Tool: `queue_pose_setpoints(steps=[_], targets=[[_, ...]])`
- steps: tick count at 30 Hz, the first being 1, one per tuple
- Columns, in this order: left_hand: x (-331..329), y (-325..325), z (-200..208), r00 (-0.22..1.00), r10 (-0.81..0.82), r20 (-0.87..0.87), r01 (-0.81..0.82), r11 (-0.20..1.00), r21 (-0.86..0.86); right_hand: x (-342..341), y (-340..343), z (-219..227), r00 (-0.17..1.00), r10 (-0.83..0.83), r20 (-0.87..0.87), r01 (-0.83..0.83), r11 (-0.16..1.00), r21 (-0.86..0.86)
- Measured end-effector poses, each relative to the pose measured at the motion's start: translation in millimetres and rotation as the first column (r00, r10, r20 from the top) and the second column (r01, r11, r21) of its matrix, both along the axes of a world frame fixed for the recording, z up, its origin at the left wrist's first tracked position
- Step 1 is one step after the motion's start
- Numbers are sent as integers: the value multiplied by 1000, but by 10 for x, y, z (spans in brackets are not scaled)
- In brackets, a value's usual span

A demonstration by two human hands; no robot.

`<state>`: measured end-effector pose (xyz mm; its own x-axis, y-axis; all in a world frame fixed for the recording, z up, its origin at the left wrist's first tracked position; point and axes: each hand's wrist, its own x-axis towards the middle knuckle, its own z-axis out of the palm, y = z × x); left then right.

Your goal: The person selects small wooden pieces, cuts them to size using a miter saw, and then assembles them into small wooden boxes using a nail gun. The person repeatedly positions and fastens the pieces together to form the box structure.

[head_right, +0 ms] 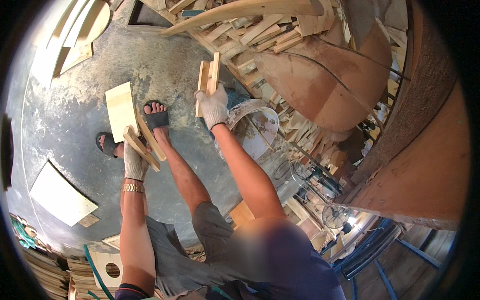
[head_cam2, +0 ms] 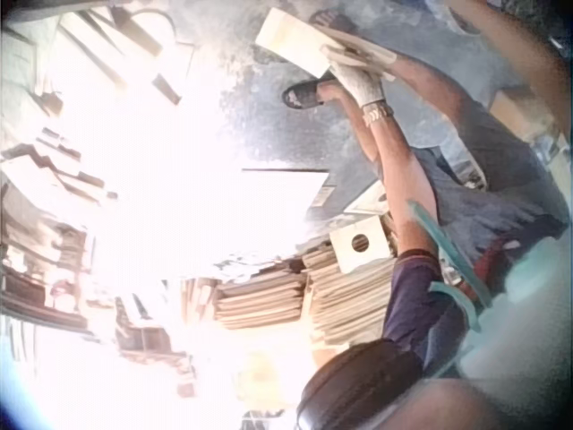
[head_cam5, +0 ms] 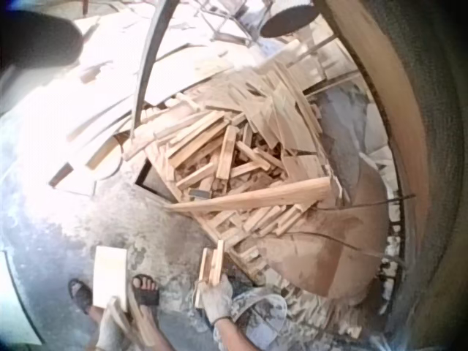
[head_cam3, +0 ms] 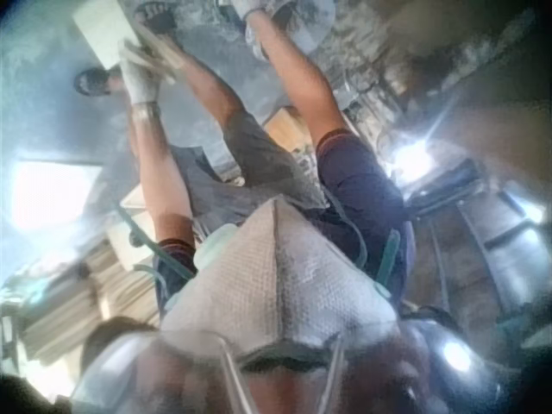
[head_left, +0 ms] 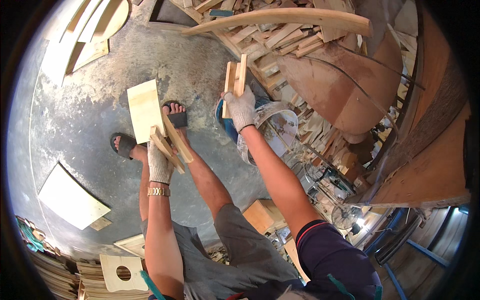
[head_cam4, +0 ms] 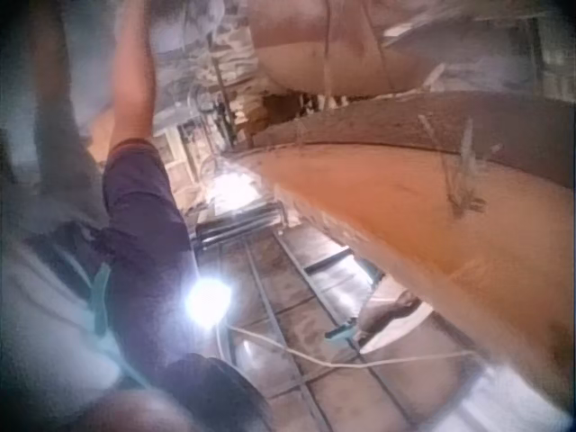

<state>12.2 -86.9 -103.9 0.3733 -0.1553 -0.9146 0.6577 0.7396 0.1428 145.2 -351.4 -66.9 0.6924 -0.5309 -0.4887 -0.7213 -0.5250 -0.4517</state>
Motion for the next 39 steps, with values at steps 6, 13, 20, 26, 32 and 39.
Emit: queue_pose_setpoints(steps=[6,13,20,26,32,39], targets=[[129,-81,162,986,99,-136,-91,994,65,-103,112,-158,999,41,18,-41,999,17],[213,-121,190,983,129,-132,-121,990,70,107,48,-116,991,-134,30,134,991,11],[249,-54,224,982,121,-143,-113,992,60,383,-263,101,933,-267,241,237,961,145],[305,-10,306,984,132,-121,-131,991,19,921,-497,376,870,-189,455,188,981,48],[440,-7,383,975,181,-131,-179,984,25,994,-539,524,752,-640,159,524,727,444],[317,173,219,946,249,-207,-242,969,59,510,1102,1083,936,6,-353,217,778,589]])
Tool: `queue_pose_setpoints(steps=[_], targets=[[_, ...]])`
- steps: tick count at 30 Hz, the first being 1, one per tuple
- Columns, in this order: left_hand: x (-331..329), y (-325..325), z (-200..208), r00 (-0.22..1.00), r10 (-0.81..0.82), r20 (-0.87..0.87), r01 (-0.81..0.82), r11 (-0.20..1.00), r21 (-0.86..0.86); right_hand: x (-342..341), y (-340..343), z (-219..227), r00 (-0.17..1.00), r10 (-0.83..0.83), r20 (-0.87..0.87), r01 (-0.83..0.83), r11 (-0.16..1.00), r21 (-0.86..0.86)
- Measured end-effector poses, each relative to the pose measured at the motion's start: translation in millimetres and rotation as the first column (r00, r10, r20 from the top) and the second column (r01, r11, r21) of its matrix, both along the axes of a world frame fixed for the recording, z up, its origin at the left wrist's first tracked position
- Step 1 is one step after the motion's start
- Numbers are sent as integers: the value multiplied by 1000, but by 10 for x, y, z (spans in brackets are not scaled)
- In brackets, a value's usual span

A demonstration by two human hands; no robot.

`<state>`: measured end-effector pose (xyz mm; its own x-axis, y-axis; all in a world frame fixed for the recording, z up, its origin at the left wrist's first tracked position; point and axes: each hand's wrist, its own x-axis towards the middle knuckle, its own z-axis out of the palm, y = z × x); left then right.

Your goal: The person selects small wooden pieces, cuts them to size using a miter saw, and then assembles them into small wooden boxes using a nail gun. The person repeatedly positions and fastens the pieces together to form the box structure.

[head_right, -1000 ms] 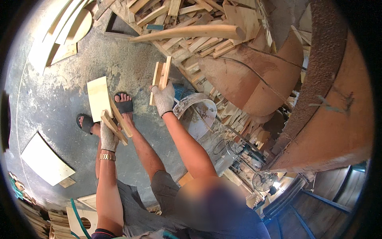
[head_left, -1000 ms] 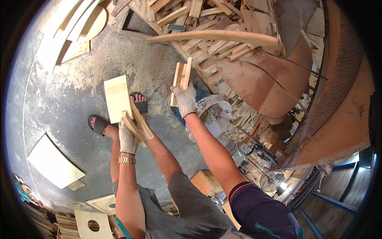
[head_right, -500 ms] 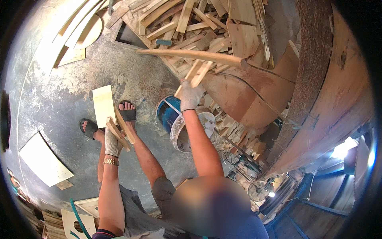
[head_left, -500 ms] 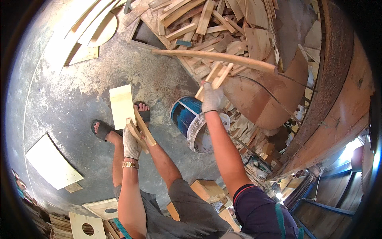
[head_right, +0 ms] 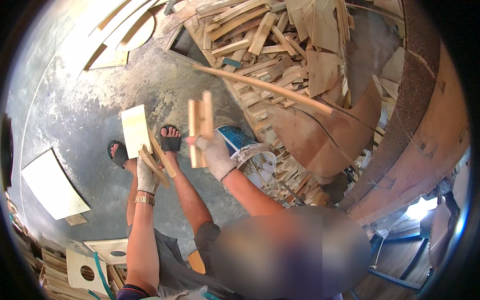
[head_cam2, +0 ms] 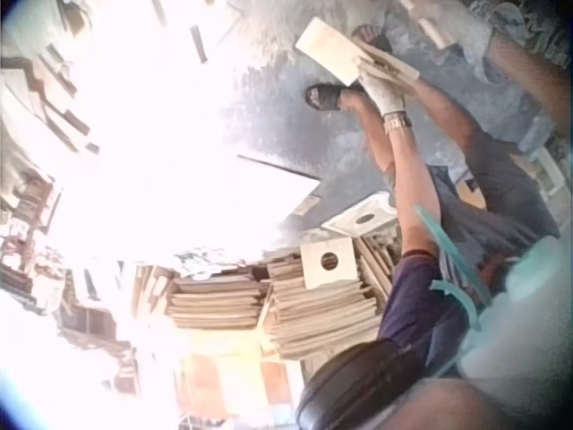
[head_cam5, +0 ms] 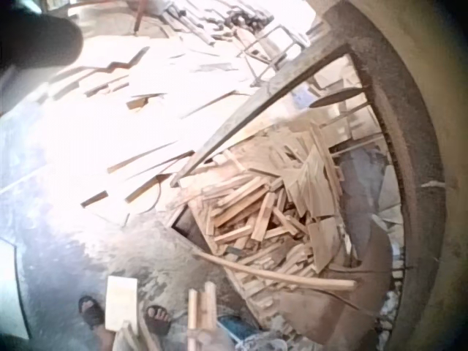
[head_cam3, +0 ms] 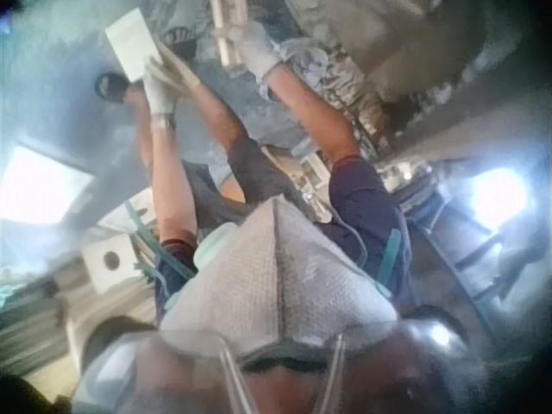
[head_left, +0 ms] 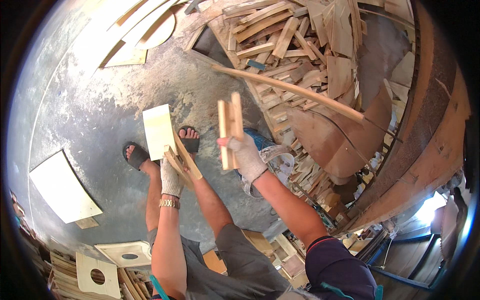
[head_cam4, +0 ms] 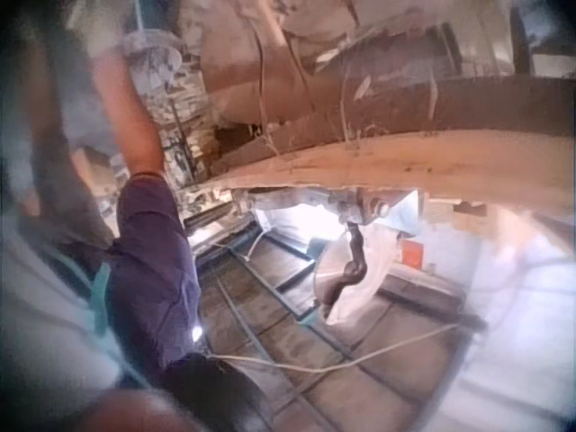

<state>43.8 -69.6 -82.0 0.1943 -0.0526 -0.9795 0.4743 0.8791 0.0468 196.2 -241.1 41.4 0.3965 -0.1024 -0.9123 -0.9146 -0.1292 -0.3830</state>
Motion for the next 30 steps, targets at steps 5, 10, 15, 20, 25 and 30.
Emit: queue_pose_setpoints(steps=[5,10,15,20,25,30], targets=[[82,76,96,998,59,-29,-59,998,-6,824,453,-410,903,77,422,-61,997,-52],[-56,52,-87,994,101,29,-100,995,-23,1863,755,-790,782,-98,616,317,913,-257],[48,140,87,997,74,0,-74,997,-15,2575,780,-1077,710,41,703,341,853,-395],[47,180,90,996,69,65,-63,995,-77,3168,863,-1207,581,-310,753,507,861,-37],[57,155,54,999,40,25,-39,999,-16,2926,1304,-1388,616,-177,767,351,934,-67],[-27,163,-12,999,54,4,-54,998,-29,2720,1272,-1420,749,-6,662,252,927,-277]])
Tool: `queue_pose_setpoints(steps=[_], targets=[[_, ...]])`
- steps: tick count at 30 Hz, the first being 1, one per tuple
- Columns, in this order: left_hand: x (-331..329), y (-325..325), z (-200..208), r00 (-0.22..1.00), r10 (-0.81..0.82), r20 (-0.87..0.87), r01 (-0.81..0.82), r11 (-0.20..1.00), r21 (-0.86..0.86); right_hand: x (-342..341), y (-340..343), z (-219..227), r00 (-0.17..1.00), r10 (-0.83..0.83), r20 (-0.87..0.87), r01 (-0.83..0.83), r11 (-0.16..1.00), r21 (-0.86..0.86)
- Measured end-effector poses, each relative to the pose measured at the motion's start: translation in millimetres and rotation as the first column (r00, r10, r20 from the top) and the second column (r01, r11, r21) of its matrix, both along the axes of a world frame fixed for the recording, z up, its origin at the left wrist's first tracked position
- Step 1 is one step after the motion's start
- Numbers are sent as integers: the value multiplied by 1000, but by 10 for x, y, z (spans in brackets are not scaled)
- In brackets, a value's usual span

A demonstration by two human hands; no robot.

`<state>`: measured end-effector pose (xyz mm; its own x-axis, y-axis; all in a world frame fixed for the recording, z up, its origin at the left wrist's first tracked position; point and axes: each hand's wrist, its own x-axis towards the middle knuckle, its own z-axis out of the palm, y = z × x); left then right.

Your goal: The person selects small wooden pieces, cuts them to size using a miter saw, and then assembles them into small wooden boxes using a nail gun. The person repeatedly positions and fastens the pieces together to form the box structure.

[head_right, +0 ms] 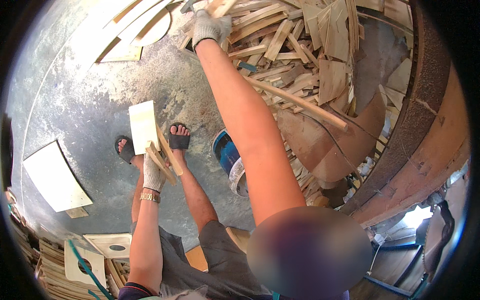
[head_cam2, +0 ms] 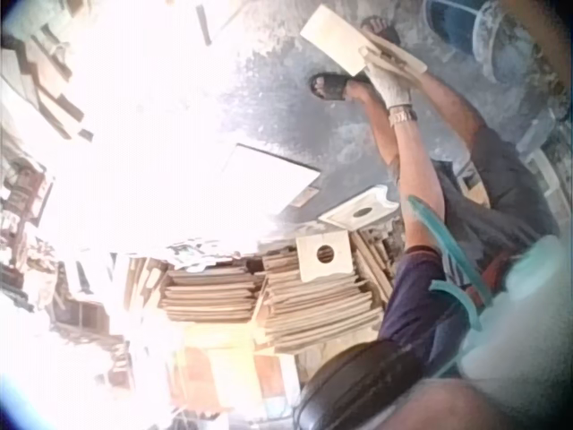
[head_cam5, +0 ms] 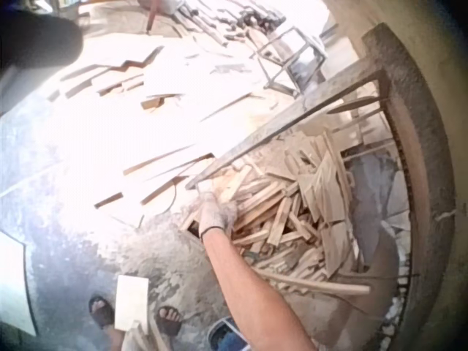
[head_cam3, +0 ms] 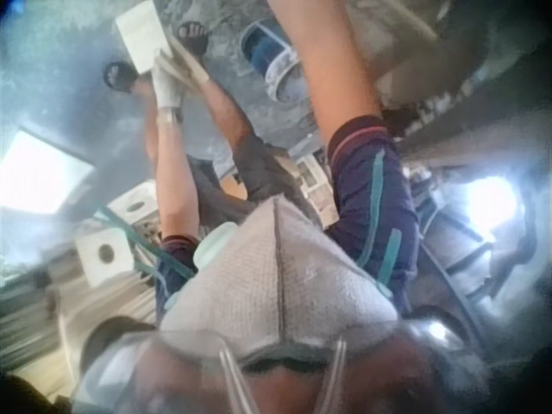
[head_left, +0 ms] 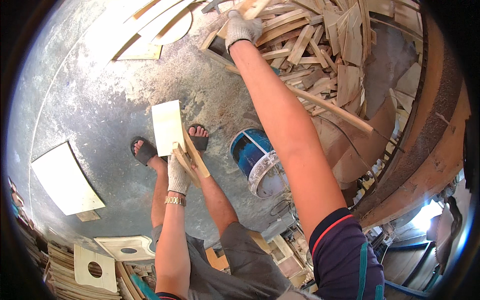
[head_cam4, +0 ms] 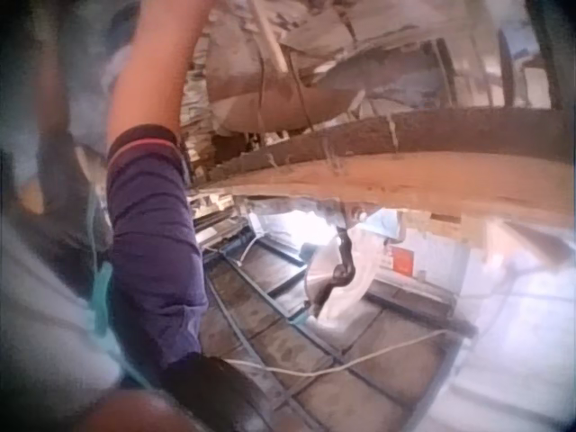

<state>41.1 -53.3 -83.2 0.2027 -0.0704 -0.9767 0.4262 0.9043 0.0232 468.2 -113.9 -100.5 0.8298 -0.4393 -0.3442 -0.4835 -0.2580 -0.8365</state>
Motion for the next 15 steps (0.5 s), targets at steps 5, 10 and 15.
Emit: queue_pose_setpoints(steps=[5,10,15], targets=[[156,16,117,998,22,57,-18,998,-58,246,-594,-353,945,16,326,-44,996,79],[4,57,-20,997,19,74,-16,999,-50,381,-575,-236,993,68,96,-55,989,-134],[135,33,93,995,-52,-85,53,999,9,616,-344,-231,999,-5,-41,-6,962,-274]])
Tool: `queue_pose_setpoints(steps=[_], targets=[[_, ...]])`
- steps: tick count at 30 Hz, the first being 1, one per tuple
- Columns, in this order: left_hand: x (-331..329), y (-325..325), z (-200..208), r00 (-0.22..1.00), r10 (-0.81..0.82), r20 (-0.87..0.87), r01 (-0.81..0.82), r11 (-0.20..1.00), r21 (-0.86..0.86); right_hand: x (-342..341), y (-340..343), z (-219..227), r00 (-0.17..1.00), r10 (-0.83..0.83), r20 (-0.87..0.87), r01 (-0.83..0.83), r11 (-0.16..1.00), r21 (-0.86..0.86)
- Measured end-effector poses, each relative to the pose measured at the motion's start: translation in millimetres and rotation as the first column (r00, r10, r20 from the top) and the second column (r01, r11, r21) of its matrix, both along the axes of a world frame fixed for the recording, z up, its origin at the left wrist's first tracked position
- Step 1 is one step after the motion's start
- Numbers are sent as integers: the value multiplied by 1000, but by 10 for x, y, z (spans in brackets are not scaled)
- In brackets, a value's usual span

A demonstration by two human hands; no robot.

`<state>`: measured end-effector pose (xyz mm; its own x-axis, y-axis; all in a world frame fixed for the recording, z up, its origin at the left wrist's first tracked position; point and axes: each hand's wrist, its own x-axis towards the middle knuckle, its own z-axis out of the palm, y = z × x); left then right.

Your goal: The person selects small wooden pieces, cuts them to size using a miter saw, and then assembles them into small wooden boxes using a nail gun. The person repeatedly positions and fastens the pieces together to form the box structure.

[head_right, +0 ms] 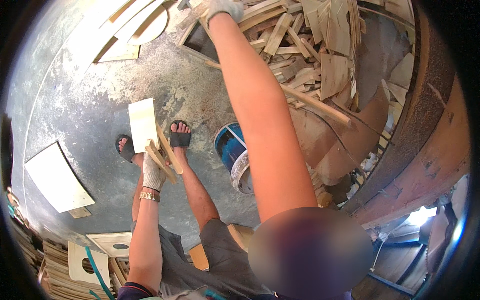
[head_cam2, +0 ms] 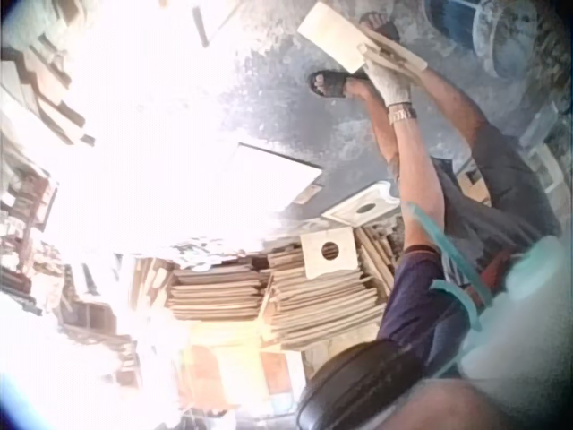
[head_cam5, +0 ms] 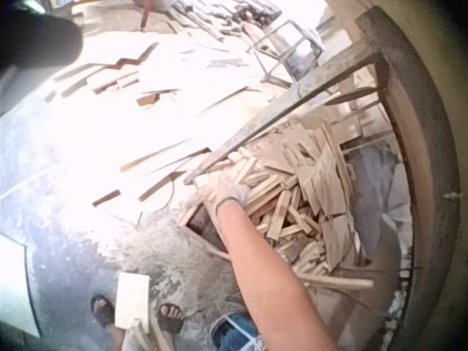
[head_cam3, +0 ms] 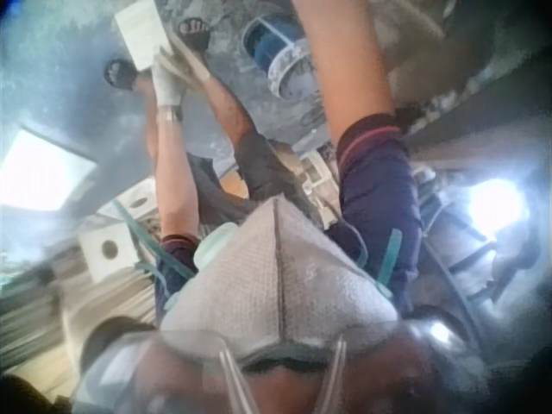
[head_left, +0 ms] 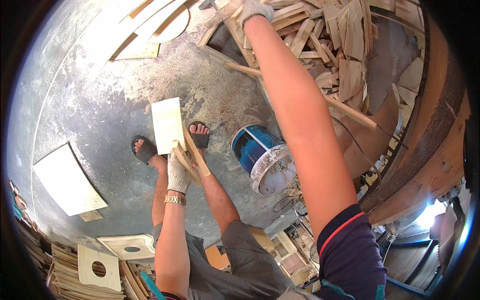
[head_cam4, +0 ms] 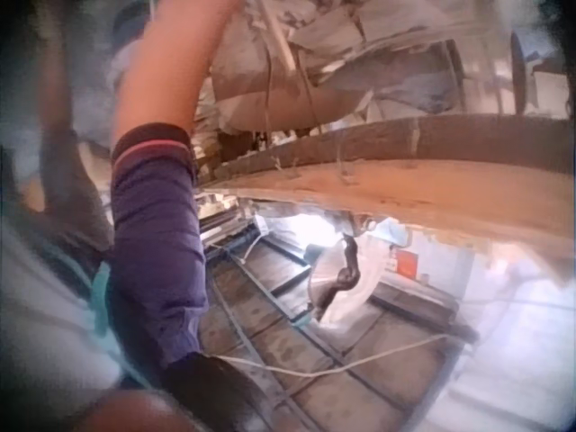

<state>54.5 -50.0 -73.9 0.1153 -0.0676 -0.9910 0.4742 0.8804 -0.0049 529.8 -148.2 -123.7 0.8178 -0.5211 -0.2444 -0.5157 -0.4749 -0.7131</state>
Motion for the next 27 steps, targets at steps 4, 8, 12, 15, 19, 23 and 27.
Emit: queue_pose_setpoints(steps=[4,8,12,15,19,23,27], targets=[[-124,11,-104,994,30,109,-24,998,-53,-43,187,24,1000,-2,10,2,999,34],[-162,2,-134,993,21,120,-14,998,-56,-51,209,38,998,-31,49,26,995,97],[-44,-21,-54,996,-8,92,9,1000,-15,-98,118,-18,981,-107,161,61,962,266],[-95,4,-117,990,49,135,-40,997,-66,-327,-86,111,952,-195,238,71,891,447],[-12,-11,9,996,-19,86,19,1000,1,-871,-216,519,962,-233,143,104,796,596],[-113,-33,-97,987,40,156,-33,998,-46,-1461,-659,384,953,-300,-46,140,299,944],[-66,8,-42,991,2,134,5,999,-53,-1926,-638,391,983,-183,35,-56,-112,992]])
